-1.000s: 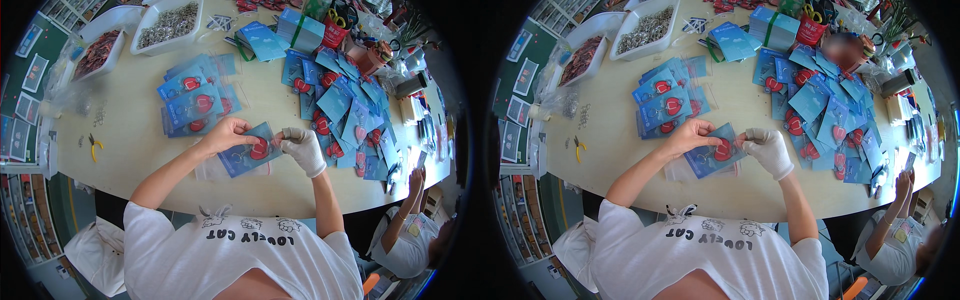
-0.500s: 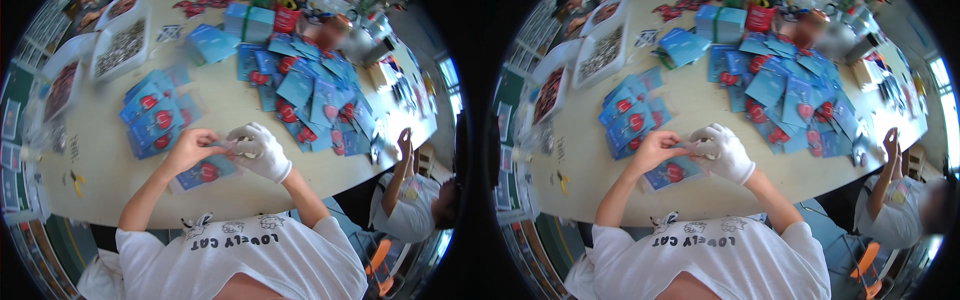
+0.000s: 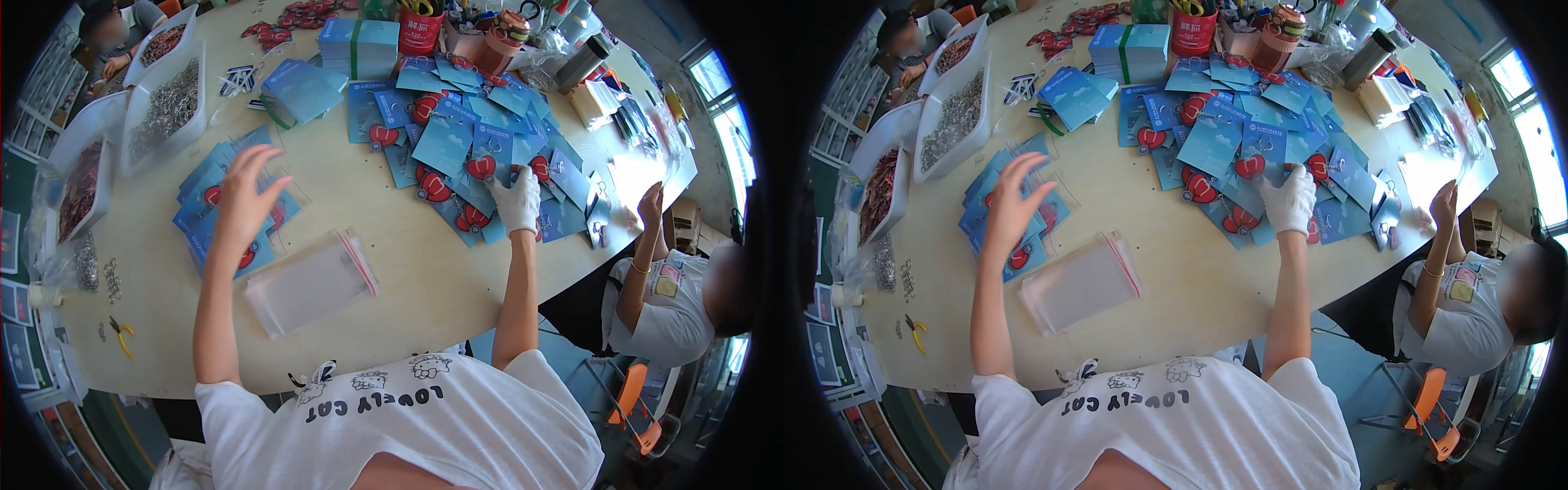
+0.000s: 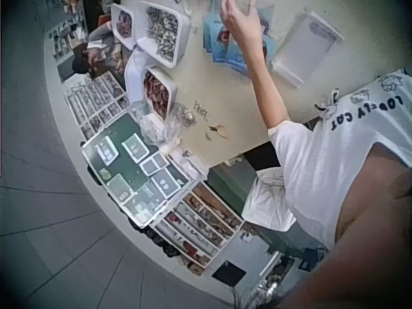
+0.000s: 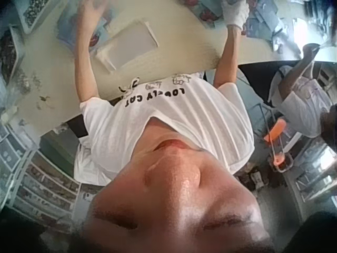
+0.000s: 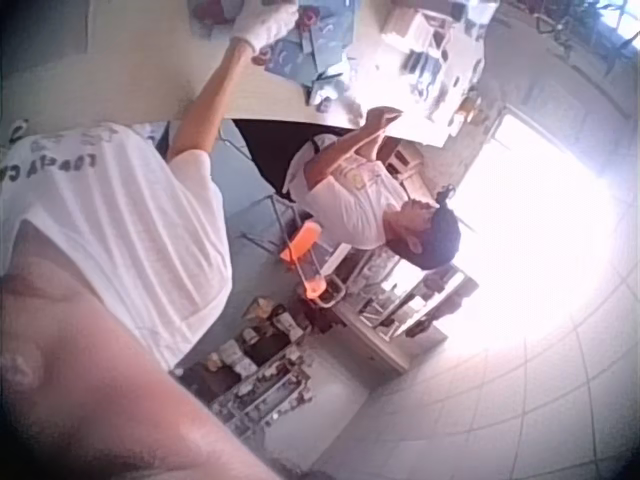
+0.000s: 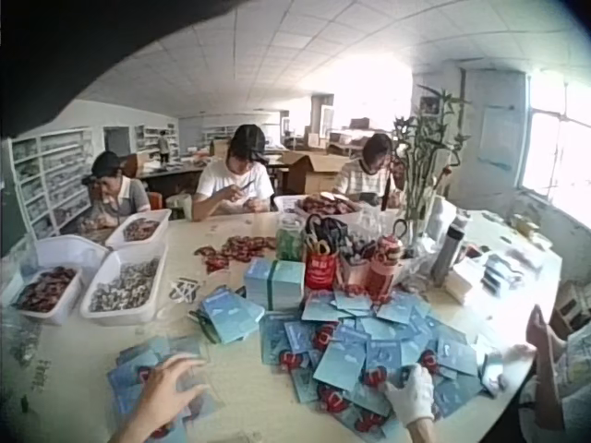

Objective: The person sits at a table and repeatedly picks up heart-shaped keychains attached to blue cards. They insert each keychain into a clear plastic bag and place the packaged item into a growing stack on the table.

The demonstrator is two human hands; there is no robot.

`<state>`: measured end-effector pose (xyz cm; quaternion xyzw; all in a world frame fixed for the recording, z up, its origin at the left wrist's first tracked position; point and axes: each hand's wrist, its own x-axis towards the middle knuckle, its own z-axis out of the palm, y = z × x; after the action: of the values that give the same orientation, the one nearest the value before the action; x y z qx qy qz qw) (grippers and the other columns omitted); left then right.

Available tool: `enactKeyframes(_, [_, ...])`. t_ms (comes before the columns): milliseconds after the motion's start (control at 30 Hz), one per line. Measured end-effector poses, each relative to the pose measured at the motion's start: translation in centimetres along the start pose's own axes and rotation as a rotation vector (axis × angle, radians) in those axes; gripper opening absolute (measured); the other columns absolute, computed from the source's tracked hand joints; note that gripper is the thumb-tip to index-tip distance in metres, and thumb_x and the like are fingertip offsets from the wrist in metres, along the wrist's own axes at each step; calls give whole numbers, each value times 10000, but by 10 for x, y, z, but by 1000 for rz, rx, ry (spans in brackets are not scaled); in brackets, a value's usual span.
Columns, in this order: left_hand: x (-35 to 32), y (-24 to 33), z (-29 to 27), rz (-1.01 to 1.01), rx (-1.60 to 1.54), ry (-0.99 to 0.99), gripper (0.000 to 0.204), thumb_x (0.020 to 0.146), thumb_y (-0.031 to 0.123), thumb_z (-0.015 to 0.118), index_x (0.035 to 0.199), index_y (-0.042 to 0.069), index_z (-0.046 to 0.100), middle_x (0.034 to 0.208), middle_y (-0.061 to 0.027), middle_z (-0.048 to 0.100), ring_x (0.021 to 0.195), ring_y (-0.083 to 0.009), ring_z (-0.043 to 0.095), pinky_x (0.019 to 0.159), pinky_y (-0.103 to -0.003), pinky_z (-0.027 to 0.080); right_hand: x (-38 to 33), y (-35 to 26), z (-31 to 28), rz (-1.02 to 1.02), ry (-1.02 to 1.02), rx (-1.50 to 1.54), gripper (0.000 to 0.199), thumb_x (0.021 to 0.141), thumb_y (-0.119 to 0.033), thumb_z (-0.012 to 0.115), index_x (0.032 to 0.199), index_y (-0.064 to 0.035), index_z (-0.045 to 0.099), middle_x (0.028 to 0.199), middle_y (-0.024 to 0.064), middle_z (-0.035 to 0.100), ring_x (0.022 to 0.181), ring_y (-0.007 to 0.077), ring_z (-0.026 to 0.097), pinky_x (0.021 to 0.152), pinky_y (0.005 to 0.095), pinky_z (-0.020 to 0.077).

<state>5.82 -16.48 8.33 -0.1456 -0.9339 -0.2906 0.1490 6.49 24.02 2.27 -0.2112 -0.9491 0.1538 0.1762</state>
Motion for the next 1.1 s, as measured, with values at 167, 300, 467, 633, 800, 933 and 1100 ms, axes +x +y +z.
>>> enactKeyframes(167, [9, 47, 39, 117, -271, -189, 278, 813, 140, 715, 1046, 7, 640, 1110, -142, 630, 1075, -301, 587, 939, -373, 454, 0, 15, 15, -2, -40, 125, 408, 784, -313, 721, 1040, -26, 588, 995, 159, 593, 990, 335, 557, 846, 431, 453])
enactKeyframes(300, [17, 64, 65, 247, -285, -221, 257, 817, 155, 713, 1023, 16, 646, 1087, -143, 639, 1059, -313, 592, 921, -387, 465, -2, 8, 5, -15, 132, 257, 276, 821, -193, 685, 1016, -23, 587, 956, 145, 618, 904, 319, 590, 801, 398, 468])
enactKeyframes(467, [27, 84, 77, 296, -404, -109, 356, 831, 212, 717, 1110, 15, 618, 1088, -156, 645, 1059, -307, 604, 905, -392, 481, -8, 9, -10, 33, 78, 968, 177, 891, -80, 594, 1056, -30, 555, 872, 18, 604, 797, 76, 559, 666, 224, 424])
enactKeyframes(633, [44, 119, 63, 264, -595, 30, 602, 814, 308, 745, 1288, 24, 505, 1039, -160, 650, 875, -209, 632, 763, -331, 512, -22, -30, -20, 139, -302, 1597, 196, 922, -125, 602, 1098, -66, 536, 873, -22, 581, 789, 26, 536, 614, 172, 392])
enactKeyframes(800, [44, 111, 43, -5, -728, -192, 430, 810, 278, 768, 1102, 5, 608, 700, -28, 607, 517, -59, 497, 473, -231, 425, -54, -80, -15, 87, -773, 1796, 314, 923, -221, 635, 1166, -59, 520, 1054, 23, 612, 936, 86, 593, 795, 243, 485])
enactKeyframes(933, [22, 92, 31, -254, -908, 32, 214, 843, 186, 732, 852, -1, 628, 652, 5, 585, 465, -36, 482, 412, -206, 381, -88, -109, -10, 266, -957, 1868, 580, 919, -385, 610, 1315, -4, 422, 1215, 62, 574, 1067, 162, 597, 848, 296, 495])
enactKeyframes(1100, [-11, 88, 20, -360, -829, 246, 195, 858, 169, 719, 834, 4, 617, 651, 10, 590, 456, -36, 477, 400, -197, 381, -115, -136, -9, 248, -940, 1767, 541, 903, -305, 652, 1300, -16, 428, 1139, 53, 591, 977, 129, 603, 803, 265, 493])
